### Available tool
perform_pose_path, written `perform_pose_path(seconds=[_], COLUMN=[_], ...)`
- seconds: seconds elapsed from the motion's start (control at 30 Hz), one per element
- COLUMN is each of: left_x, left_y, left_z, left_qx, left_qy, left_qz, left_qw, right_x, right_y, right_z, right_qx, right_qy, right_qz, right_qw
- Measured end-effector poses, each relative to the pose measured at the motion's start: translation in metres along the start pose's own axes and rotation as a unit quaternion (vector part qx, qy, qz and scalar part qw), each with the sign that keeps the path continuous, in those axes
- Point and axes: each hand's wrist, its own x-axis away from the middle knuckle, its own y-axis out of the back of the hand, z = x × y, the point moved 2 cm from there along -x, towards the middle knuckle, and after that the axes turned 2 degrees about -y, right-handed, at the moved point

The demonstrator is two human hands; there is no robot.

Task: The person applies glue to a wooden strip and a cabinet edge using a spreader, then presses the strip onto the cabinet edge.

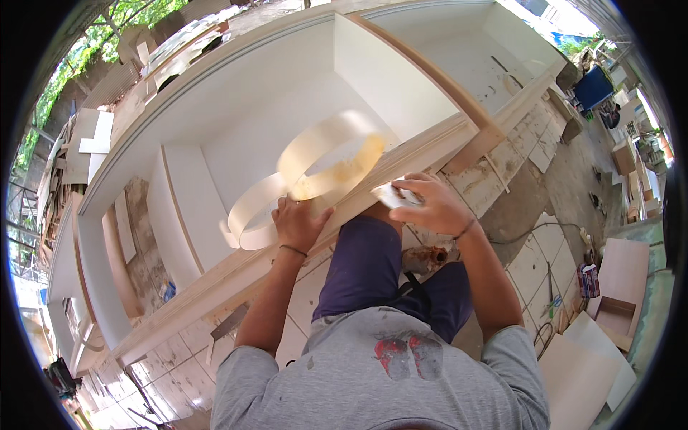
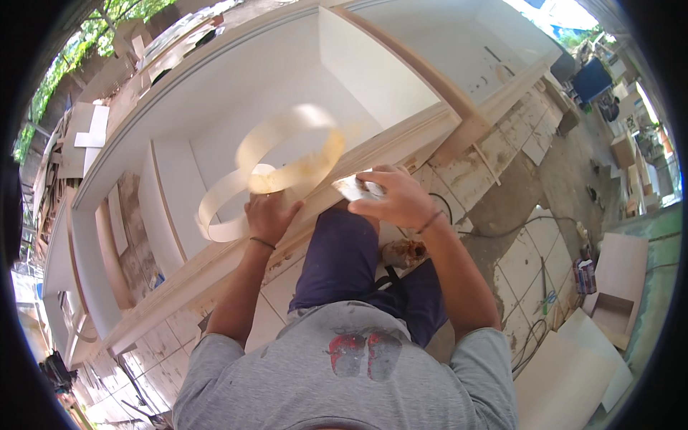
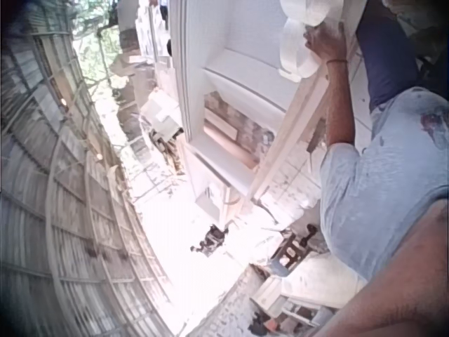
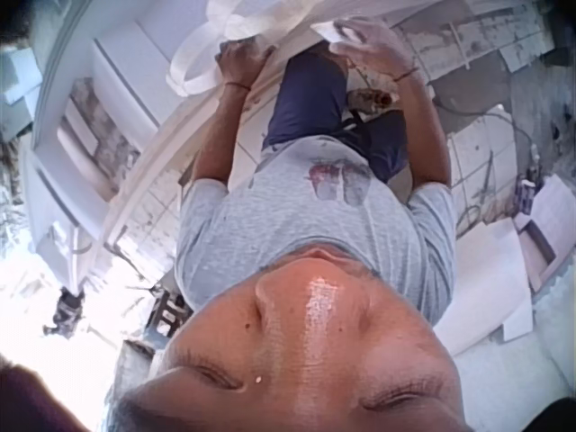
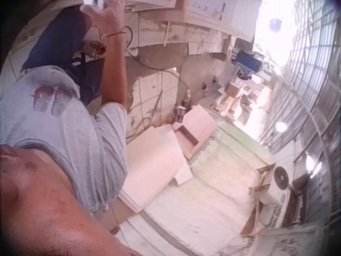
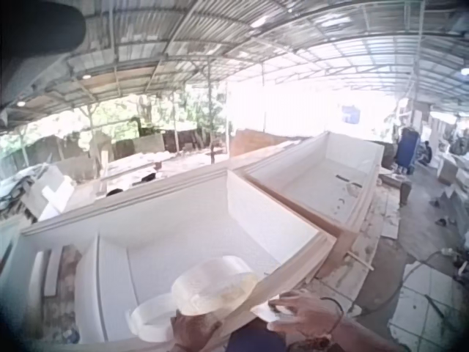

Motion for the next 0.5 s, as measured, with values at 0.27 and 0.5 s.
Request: perform_pose_path(seconds=[0.27, 0.5], left_x=[-0.036, -0.084], left_y=[0.005, 0.018], left_z=[0.002, 0.035], left_qx=[0.174, 0.264], left_qy=[-0.001, 0.106], left_qz=[0.047, 0.293], left_qw=[0.984, 0.913], right_x=[0.073, 0.101], right_y=[0.036, 0.026], right_z=[-0.079, -0.088], right_qx=[-0.785, -0.816], right_qy=[0.018, 0.126], right_qz=[-0.055, -0.059], right_qw=[0.617, 0.561])
